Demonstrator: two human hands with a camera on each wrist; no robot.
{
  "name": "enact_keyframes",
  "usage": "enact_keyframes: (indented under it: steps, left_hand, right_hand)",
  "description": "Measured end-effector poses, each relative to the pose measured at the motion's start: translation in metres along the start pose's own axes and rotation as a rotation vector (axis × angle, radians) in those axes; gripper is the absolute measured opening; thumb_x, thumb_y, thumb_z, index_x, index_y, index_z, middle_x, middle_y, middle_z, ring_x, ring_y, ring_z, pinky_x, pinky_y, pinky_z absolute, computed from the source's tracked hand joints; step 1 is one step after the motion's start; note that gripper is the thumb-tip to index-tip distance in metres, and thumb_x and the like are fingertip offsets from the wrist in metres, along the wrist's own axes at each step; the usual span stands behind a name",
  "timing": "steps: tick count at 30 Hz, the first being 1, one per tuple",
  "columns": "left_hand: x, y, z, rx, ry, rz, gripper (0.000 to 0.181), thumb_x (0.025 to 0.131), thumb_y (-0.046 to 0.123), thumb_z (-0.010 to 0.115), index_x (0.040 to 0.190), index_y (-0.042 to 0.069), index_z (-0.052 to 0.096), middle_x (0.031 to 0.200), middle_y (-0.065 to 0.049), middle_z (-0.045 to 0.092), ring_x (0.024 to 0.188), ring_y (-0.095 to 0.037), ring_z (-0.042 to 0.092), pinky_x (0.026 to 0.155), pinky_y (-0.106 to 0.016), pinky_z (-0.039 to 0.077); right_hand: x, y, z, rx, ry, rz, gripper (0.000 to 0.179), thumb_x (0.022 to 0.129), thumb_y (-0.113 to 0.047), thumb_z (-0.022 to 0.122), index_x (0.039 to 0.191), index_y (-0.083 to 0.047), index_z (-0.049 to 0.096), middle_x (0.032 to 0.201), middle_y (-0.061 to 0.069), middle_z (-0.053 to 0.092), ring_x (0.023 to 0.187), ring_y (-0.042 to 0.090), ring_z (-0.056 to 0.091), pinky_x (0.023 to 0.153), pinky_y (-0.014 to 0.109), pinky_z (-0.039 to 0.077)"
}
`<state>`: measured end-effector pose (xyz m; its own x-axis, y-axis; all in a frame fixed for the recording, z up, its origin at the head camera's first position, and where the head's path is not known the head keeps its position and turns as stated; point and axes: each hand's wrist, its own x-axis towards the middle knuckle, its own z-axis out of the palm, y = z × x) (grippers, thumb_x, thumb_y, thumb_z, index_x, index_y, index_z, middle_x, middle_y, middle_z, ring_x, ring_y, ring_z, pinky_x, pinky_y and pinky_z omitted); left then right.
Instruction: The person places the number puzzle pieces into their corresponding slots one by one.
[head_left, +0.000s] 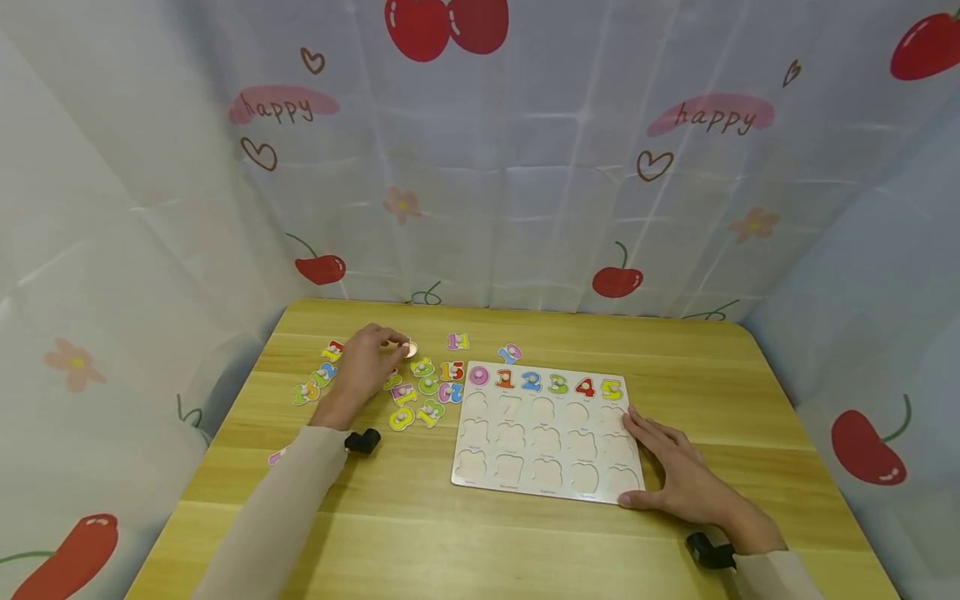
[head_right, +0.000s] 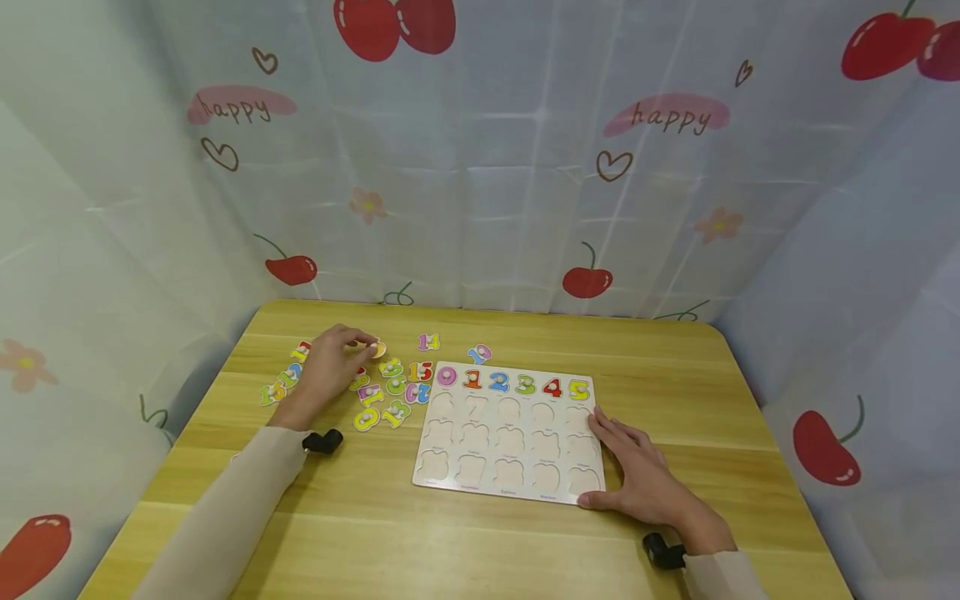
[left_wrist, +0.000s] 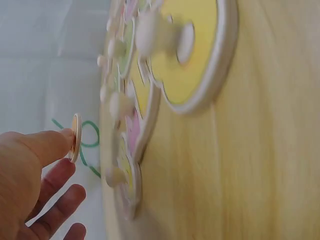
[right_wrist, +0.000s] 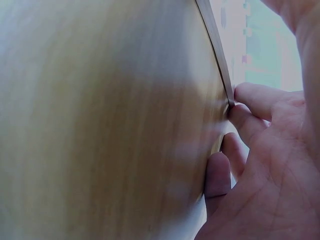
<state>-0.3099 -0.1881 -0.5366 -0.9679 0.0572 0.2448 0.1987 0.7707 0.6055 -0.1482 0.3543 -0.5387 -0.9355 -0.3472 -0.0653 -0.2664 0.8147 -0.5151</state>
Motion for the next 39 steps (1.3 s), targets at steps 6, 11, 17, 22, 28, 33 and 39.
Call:
enact_keyframes:
  steps: [6, 11, 17, 22, 28, 33, 39]
  left_hand:
    - [-0.007, 0.018, 0.002, -0.02, -0.024, 0.075, 0.017, 0.11, 0.021, 0.084, 0.123, 0.011, 0.089, 0.129, -0.013, 0.081, 0.128, -0.038, 0.075, 0.116, -0.061, 0.061]
    - [-0.012, 0.032, 0.009, 0.025, -0.068, 0.117, 0.017, 0.11, 0.025, 0.085, 0.123, 0.014, 0.089, 0.131, -0.009, 0.081, 0.124, -0.034, 0.076, 0.111, -0.055, 0.063]
    - [-0.024, 0.045, 0.02, 0.045, -0.096, 0.247, 0.013, 0.108, 0.022, 0.087, 0.119, 0.015, 0.089, 0.121, -0.005, 0.083, 0.11, -0.03, 0.077, 0.095, -0.048, 0.065]
    - [-0.032, 0.054, 0.03, 0.044, -0.159, 0.342, 0.01, 0.106, 0.021, 0.089, 0.116, 0.017, 0.09, 0.118, 0.0, 0.084, 0.113, -0.027, 0.077, 0.102, -0.05, 0.064]
    - [-0.039, 0.063, 0.042, 0.083, -0.205, 0.421, 0.009, 0.105, 0.023, 0.091, 0.114, 0.02, 0.091, 0.114, 0.002, 0.084, 0.101, -0.02, 0.072, 0.091, -0.041, 0.061]
    - [-0.041, 0.068, 0.05, 0.117, -0.224, 0.479, 0.009, 0.104, 0.023, 0.091, 0.113, 0.021, 0.092, 0.11, 0.004, 0.085, 0.101, -0.019, 0.074, 0.09, -0.039, 0.062]
    - [-0.042, 0.075, 0.055, 0.169, -0.228, 0.506, 0.01, 0.106, 0.025, 0.089, 0.116, 0.022, 0.092, 0.117, 0.002, 0.086, 0.11, -0.023, 0.077, 0.095, -0.046, 0.064]
  right_hand:
    - [0.0, -0.001, 0.0, -0.015, 0.0, -0.005, 0.129, 0.082, -0.06, 0.103, 0.182, -0.012, 0.039, 0.193, 0.016, 0.032, 0.161, 0.061, 0.036, 0.116, 0.09, 0.033]
    - [0.001, -0.003, -0.001, -0.009, -0.006, 0.004, 0.128, 0.082, -0.06, 0.103, 0.182, -0.012, 0.039, 0.193, 0.017, 0.031, 0.161, 0.061, 0.036, 0.117, 0.09, 0.032]
    - [0.002, -0.003, -0.003, -0.003, -0.01, 0.012, 0.128, 0.083, -0.06, 0.102, 0.183, -0.011, 0.038, 0.193, 0.018, 0.031, 0.161, 0.061, 0.034, 0.116, 0.09, 0.031]
    - [0.001, -0.003, -0.002, -0.005, -0.004, -0.001, 0.128, 0.082, -0.059, 0.103, 0.182, -0.01, 0.039, 0.192, 0.018, 0.032, 0.161, 0.062, 0.036, 0.116, 0.089, 0.032]
    - [0.001, -0.002, -0.001, -0.003, 0.001, -0.003, 0.128, 0.082, -0.059, 0.103, 0.182, -0.01, 0.039, 0.192, 0.019, 0.032, 0.16, 0.063, 0.035, 0.117, 0.09, 0.031]
    - [0.0, -0.001, -0.001, 0.003, -0.004, 0.006, 0.128, 0.084, -0.063, 0.101, 0.183, -0.011, 0.038, 0.192, 0.019, 0.031, 0.161, 0.062, 0.034, 0.117, 0.09, 0.03]
    - [0.0, -0.001, -0.001, 0.008, -0.005, 0.006, 0.128, 0.085, -0.064, 0.1, 0.183, -0.012, 0.037, 0.193, 0.019, 0.031, 0.162, 0.062, 0.033, 0.118, 0.09, 0.03]
